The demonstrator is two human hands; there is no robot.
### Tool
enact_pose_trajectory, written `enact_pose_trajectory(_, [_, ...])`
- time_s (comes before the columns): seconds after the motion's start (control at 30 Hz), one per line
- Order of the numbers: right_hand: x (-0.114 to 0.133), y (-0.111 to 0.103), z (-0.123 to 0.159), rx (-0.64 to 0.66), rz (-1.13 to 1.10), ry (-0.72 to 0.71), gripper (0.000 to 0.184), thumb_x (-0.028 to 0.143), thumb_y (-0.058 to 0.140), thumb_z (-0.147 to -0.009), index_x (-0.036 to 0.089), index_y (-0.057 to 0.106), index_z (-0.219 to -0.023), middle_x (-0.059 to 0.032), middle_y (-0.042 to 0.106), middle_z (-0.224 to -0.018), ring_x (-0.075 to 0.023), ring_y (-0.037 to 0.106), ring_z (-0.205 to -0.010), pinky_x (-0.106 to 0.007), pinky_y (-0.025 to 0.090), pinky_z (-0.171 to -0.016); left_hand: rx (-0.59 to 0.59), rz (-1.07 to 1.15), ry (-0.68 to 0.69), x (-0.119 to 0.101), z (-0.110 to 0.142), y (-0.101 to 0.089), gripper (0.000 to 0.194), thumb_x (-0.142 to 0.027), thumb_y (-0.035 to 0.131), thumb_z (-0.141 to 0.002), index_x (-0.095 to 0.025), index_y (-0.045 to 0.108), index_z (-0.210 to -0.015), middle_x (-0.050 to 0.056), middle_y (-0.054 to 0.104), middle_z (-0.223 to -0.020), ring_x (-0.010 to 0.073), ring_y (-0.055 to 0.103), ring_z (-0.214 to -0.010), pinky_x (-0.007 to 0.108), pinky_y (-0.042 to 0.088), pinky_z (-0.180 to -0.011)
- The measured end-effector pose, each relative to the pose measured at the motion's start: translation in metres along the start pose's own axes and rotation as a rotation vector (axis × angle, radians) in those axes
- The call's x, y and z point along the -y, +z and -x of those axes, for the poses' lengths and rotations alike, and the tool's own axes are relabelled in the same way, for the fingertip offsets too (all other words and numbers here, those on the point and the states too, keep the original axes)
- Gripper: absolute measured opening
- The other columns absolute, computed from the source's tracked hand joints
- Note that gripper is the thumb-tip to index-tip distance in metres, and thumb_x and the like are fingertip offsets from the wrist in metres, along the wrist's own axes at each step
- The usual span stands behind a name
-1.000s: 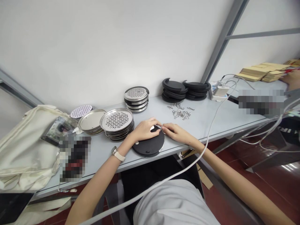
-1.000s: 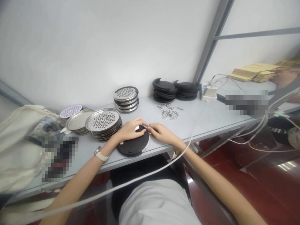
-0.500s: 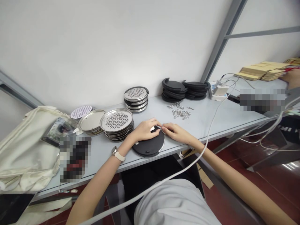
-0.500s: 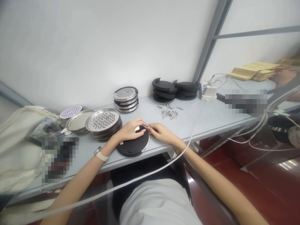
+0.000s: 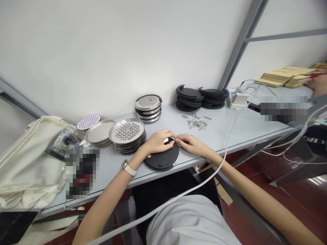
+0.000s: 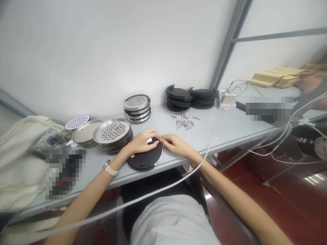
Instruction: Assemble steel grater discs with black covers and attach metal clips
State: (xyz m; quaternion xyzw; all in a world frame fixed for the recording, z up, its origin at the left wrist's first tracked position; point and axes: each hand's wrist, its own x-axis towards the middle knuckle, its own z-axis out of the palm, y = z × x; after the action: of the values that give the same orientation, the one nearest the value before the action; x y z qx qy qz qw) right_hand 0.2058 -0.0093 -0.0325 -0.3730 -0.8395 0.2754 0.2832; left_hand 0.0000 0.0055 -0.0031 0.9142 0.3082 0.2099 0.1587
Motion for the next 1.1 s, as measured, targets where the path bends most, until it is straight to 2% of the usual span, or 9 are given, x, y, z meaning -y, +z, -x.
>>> enact_pose_trajectory(0.33, [0.001, -0.0011, 0.0007, 0.007, -0.111, 0.061, 0.042, 0.048, 0.035, -0.095, 0.018, 0.045, -0.067, 0.0029, 0.042, -0.062, -0.0111, 0.039, -0.058, -0.025, 0.032, -0.057, -0.02, -0.01, 0.003, 0.0004, 0.0, 0.0003, 0.02, -0.024, 0.052, -0.086, -0.021, 0.063, -0.102, 0.003, 0.062, -0.1, 0.0149, 0.061, -0.085, 0.025, 0.047, -0.078])
enact_pose_trajectory(0.63, [0.0009, -0.0007, 0.0006, -0.013, -0.161, 0.091, 0.04, 0.046, 0.036, -0.095, 0.019, 0.039, -0.066, 0.0039, 0.035, -0.062, -0.0101, 0.035, -0.058, -0.024, 0.03, -0.056, -0.018, -0.009, -0.001, 0.0015, 0.0, 0.0009, 0.021, -0.024, 0.052, -0.086, -0.021, 0.063, -0.104, 0.002, 0.062, -0.101, 0.0146, 0.06, -0.085, 0.025, 0.046, -0.077])
enact_pose_trajectory(1.1, [0.0005, -0.0008, 0.0005, -0.05, -0.16, 0.115, 0.039, 0.045, 0.037, -0.095, 0.019, 0.039, -0.066, 0.004, 0.037, -0.061, -0.0104, 0.036, -0.057, -0.025, 0.029, -0.056, -0.021, -0.019, -0.005, -0.0004, 0.0004, 0.0002, 0.023, -0.025, 0.052, -0.086, -0.021, 0.062, -0.107, 0.003, 0.062, -0.102, 0.0148, 0.06, -0.086, 0.025, 0.046, -0.078])
